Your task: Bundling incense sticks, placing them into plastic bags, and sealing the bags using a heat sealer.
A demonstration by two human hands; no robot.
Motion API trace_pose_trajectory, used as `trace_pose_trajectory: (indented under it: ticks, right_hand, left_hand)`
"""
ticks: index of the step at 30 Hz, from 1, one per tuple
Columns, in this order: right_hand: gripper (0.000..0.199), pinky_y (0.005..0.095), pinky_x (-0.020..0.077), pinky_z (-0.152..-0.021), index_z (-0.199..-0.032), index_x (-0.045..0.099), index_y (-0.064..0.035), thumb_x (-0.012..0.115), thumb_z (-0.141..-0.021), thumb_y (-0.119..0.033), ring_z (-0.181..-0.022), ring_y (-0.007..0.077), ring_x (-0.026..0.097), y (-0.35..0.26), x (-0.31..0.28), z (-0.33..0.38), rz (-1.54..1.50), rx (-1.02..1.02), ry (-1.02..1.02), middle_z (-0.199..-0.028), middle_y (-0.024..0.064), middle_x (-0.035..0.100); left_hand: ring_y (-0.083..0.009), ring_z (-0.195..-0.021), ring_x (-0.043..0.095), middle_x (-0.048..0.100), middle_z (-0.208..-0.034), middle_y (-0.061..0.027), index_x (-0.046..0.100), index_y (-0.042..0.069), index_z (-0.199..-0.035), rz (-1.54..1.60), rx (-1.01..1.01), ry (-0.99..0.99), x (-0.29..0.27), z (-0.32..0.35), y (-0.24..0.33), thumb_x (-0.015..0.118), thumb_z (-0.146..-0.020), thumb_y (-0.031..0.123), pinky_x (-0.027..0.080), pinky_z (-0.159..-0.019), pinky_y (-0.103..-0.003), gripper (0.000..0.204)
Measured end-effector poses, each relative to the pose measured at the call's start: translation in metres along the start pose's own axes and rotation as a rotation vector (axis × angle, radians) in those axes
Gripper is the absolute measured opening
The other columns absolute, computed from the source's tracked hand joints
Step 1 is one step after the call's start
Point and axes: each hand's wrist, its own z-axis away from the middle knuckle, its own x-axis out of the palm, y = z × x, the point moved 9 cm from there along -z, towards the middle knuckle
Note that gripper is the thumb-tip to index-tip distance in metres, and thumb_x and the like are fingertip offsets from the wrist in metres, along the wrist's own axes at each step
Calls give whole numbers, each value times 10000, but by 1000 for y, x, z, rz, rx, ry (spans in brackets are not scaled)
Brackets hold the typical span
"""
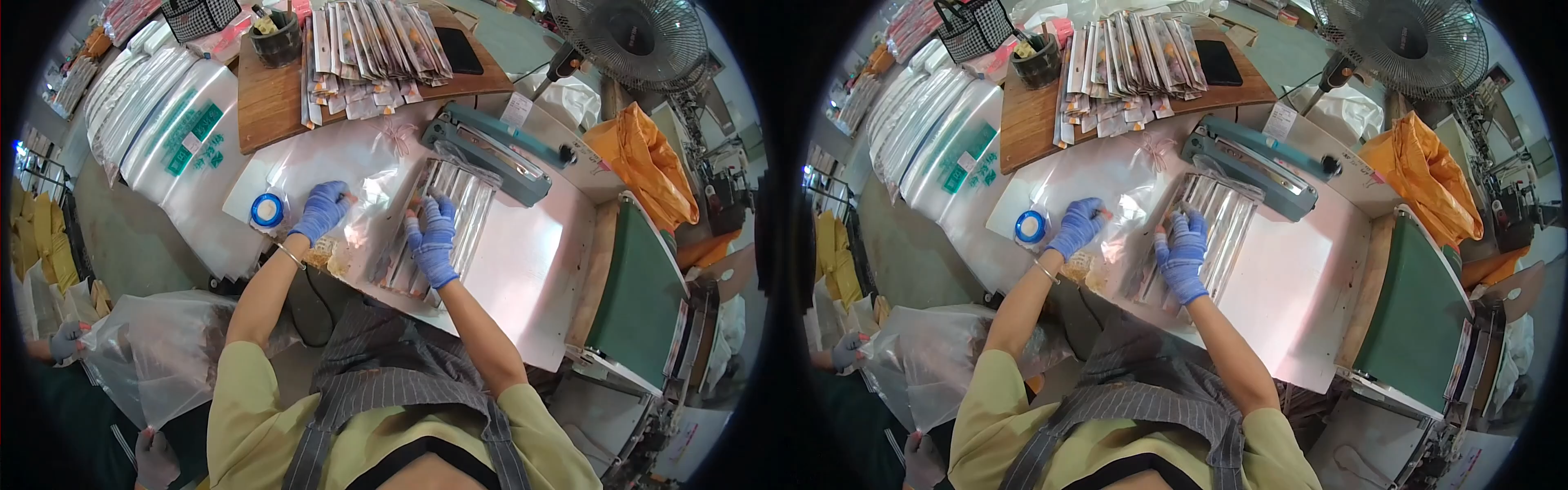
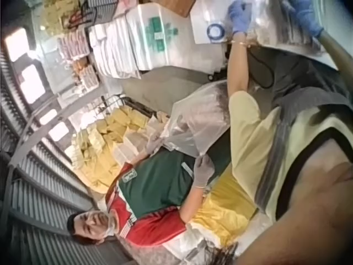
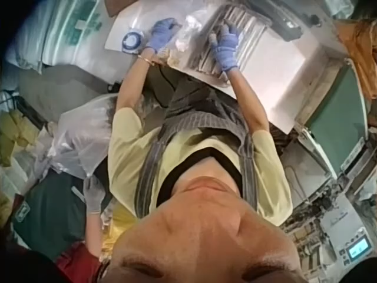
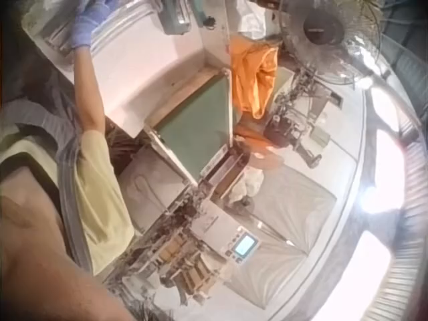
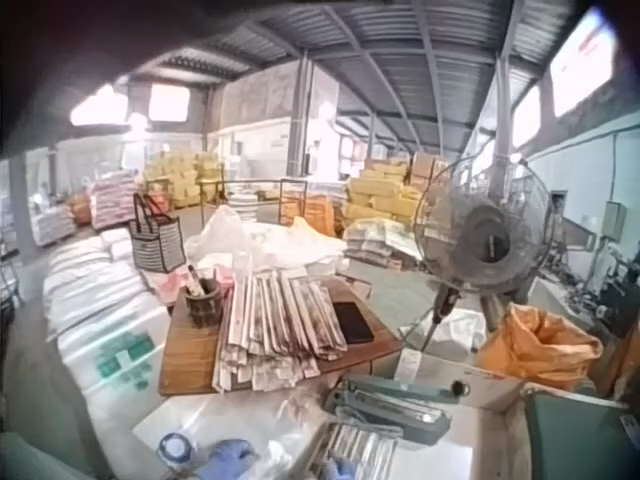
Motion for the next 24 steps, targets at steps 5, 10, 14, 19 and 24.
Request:
trace_pose_trajectory:
  ticks: [5,10,14,19,24]
  right_hand:
    - [283,370,382,-873,-956,558,-9,631,-751,-189,-992,357,467,-8,20,-17,-96,25,-29,-1081,205,477]
    - [199,391,398,-785,-863,578,-43,621,-731,-186,-912,348,490,-5,22,-30,-166,-45,180,-986,156,532]
    - [117,401,395,-829,-762,598,-29,582,-676,-107,-946,359,490,12,-4,-23,-45,55,72,-979,188,542]
    - [128,314,445,-643,-770,592,-1,605,-749,-126,-689,199,548,26,43,-5,-783,471,-70,-780,138,589]
    - [146,279,431,-547,-761,590,-15,607,-781,-159,-558,109,487,43,55,-16,-738,512,-21,-597,69,530]
  left_hand:
    - [-188,-556,476,549,-639,-123,546,21,-756,629,-161,334,-12,-25,19,536,-834,168,413,-550,-295,167]
    - [-320,-846,560,594,-910,-170,563,24,-951,87,-97,380,1,-24,15,474,-832,158,440,-776,-381,200]
    - [-328,-771,553,584,-862,-191,556,7,-940,62,-362,609,-38,-6,-42,458,-867,216,427,-708,-394,242]
    - [-368,-648,500,509,-701,-229,471,-13,-724,296,-190,431,-30,-14,57,470,-859,198,387,-603,-417,250]
    - [-354,-614,479,485,-683,-229,459,-20,-735,207,-45,460,-28,-24,85,473,-856,164,399,-581,-377,221]
